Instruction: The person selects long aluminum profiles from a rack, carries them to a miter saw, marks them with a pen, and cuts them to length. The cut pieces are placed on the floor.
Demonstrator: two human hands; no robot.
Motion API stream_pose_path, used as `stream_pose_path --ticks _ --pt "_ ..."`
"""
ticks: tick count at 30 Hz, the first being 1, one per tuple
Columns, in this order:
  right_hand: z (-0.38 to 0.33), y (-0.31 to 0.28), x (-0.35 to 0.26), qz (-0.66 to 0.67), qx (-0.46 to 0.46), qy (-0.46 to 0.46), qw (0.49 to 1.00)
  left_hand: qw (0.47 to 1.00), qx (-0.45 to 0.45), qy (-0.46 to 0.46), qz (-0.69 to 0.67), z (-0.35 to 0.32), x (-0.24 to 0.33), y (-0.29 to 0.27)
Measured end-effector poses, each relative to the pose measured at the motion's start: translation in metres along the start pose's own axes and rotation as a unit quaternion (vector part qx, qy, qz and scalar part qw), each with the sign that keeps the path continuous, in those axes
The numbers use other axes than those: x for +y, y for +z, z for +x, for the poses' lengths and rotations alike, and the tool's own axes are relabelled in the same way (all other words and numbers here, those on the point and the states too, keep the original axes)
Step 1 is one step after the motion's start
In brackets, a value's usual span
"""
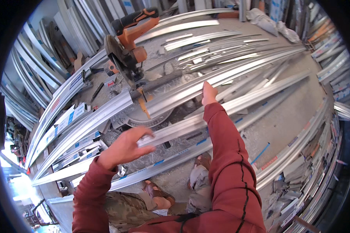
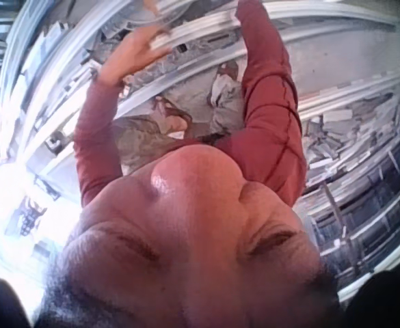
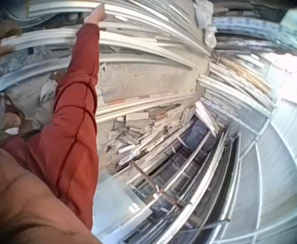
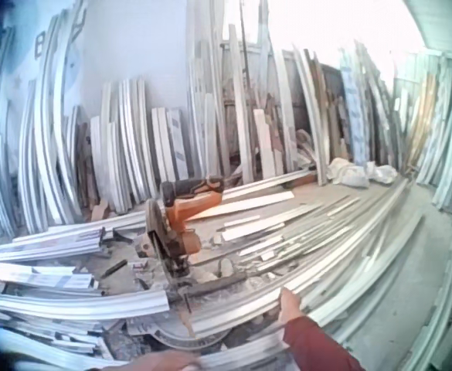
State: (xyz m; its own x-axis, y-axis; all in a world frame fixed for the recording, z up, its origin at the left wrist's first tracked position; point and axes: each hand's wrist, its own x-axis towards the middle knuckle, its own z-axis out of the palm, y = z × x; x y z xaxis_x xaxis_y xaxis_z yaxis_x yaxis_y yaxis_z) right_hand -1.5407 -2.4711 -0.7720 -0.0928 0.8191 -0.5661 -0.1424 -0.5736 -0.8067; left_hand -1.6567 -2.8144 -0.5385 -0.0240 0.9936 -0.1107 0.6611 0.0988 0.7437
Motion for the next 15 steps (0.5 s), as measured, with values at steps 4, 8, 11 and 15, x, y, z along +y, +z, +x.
stream_pose_path --ticks 4,8,11,15 --pt "-0.051 -0.060 -0.032 0.044 -0.056 0.017 0.997 0.961 0.171 0.153 0.155 0.052 0.055 0.035" --pt "-0.146 -0.073 -0.047 0.044 -0.131 0.004 0.990 0.938 0.192 0.021 0.288 0.043 0.060 0.081" --pt "-0.166 -0.101 -0.033 0.054 -0.094 -0.009 0.994 0.940 0.092 -0.083 0.317 0.035 0.070 0.105" --pt "-0.207 -0.129 -0.014 0.109 -0.181 0.010 0.977 0.937 0.116 -0.040 0.327 -0.005 0.056 0.122"
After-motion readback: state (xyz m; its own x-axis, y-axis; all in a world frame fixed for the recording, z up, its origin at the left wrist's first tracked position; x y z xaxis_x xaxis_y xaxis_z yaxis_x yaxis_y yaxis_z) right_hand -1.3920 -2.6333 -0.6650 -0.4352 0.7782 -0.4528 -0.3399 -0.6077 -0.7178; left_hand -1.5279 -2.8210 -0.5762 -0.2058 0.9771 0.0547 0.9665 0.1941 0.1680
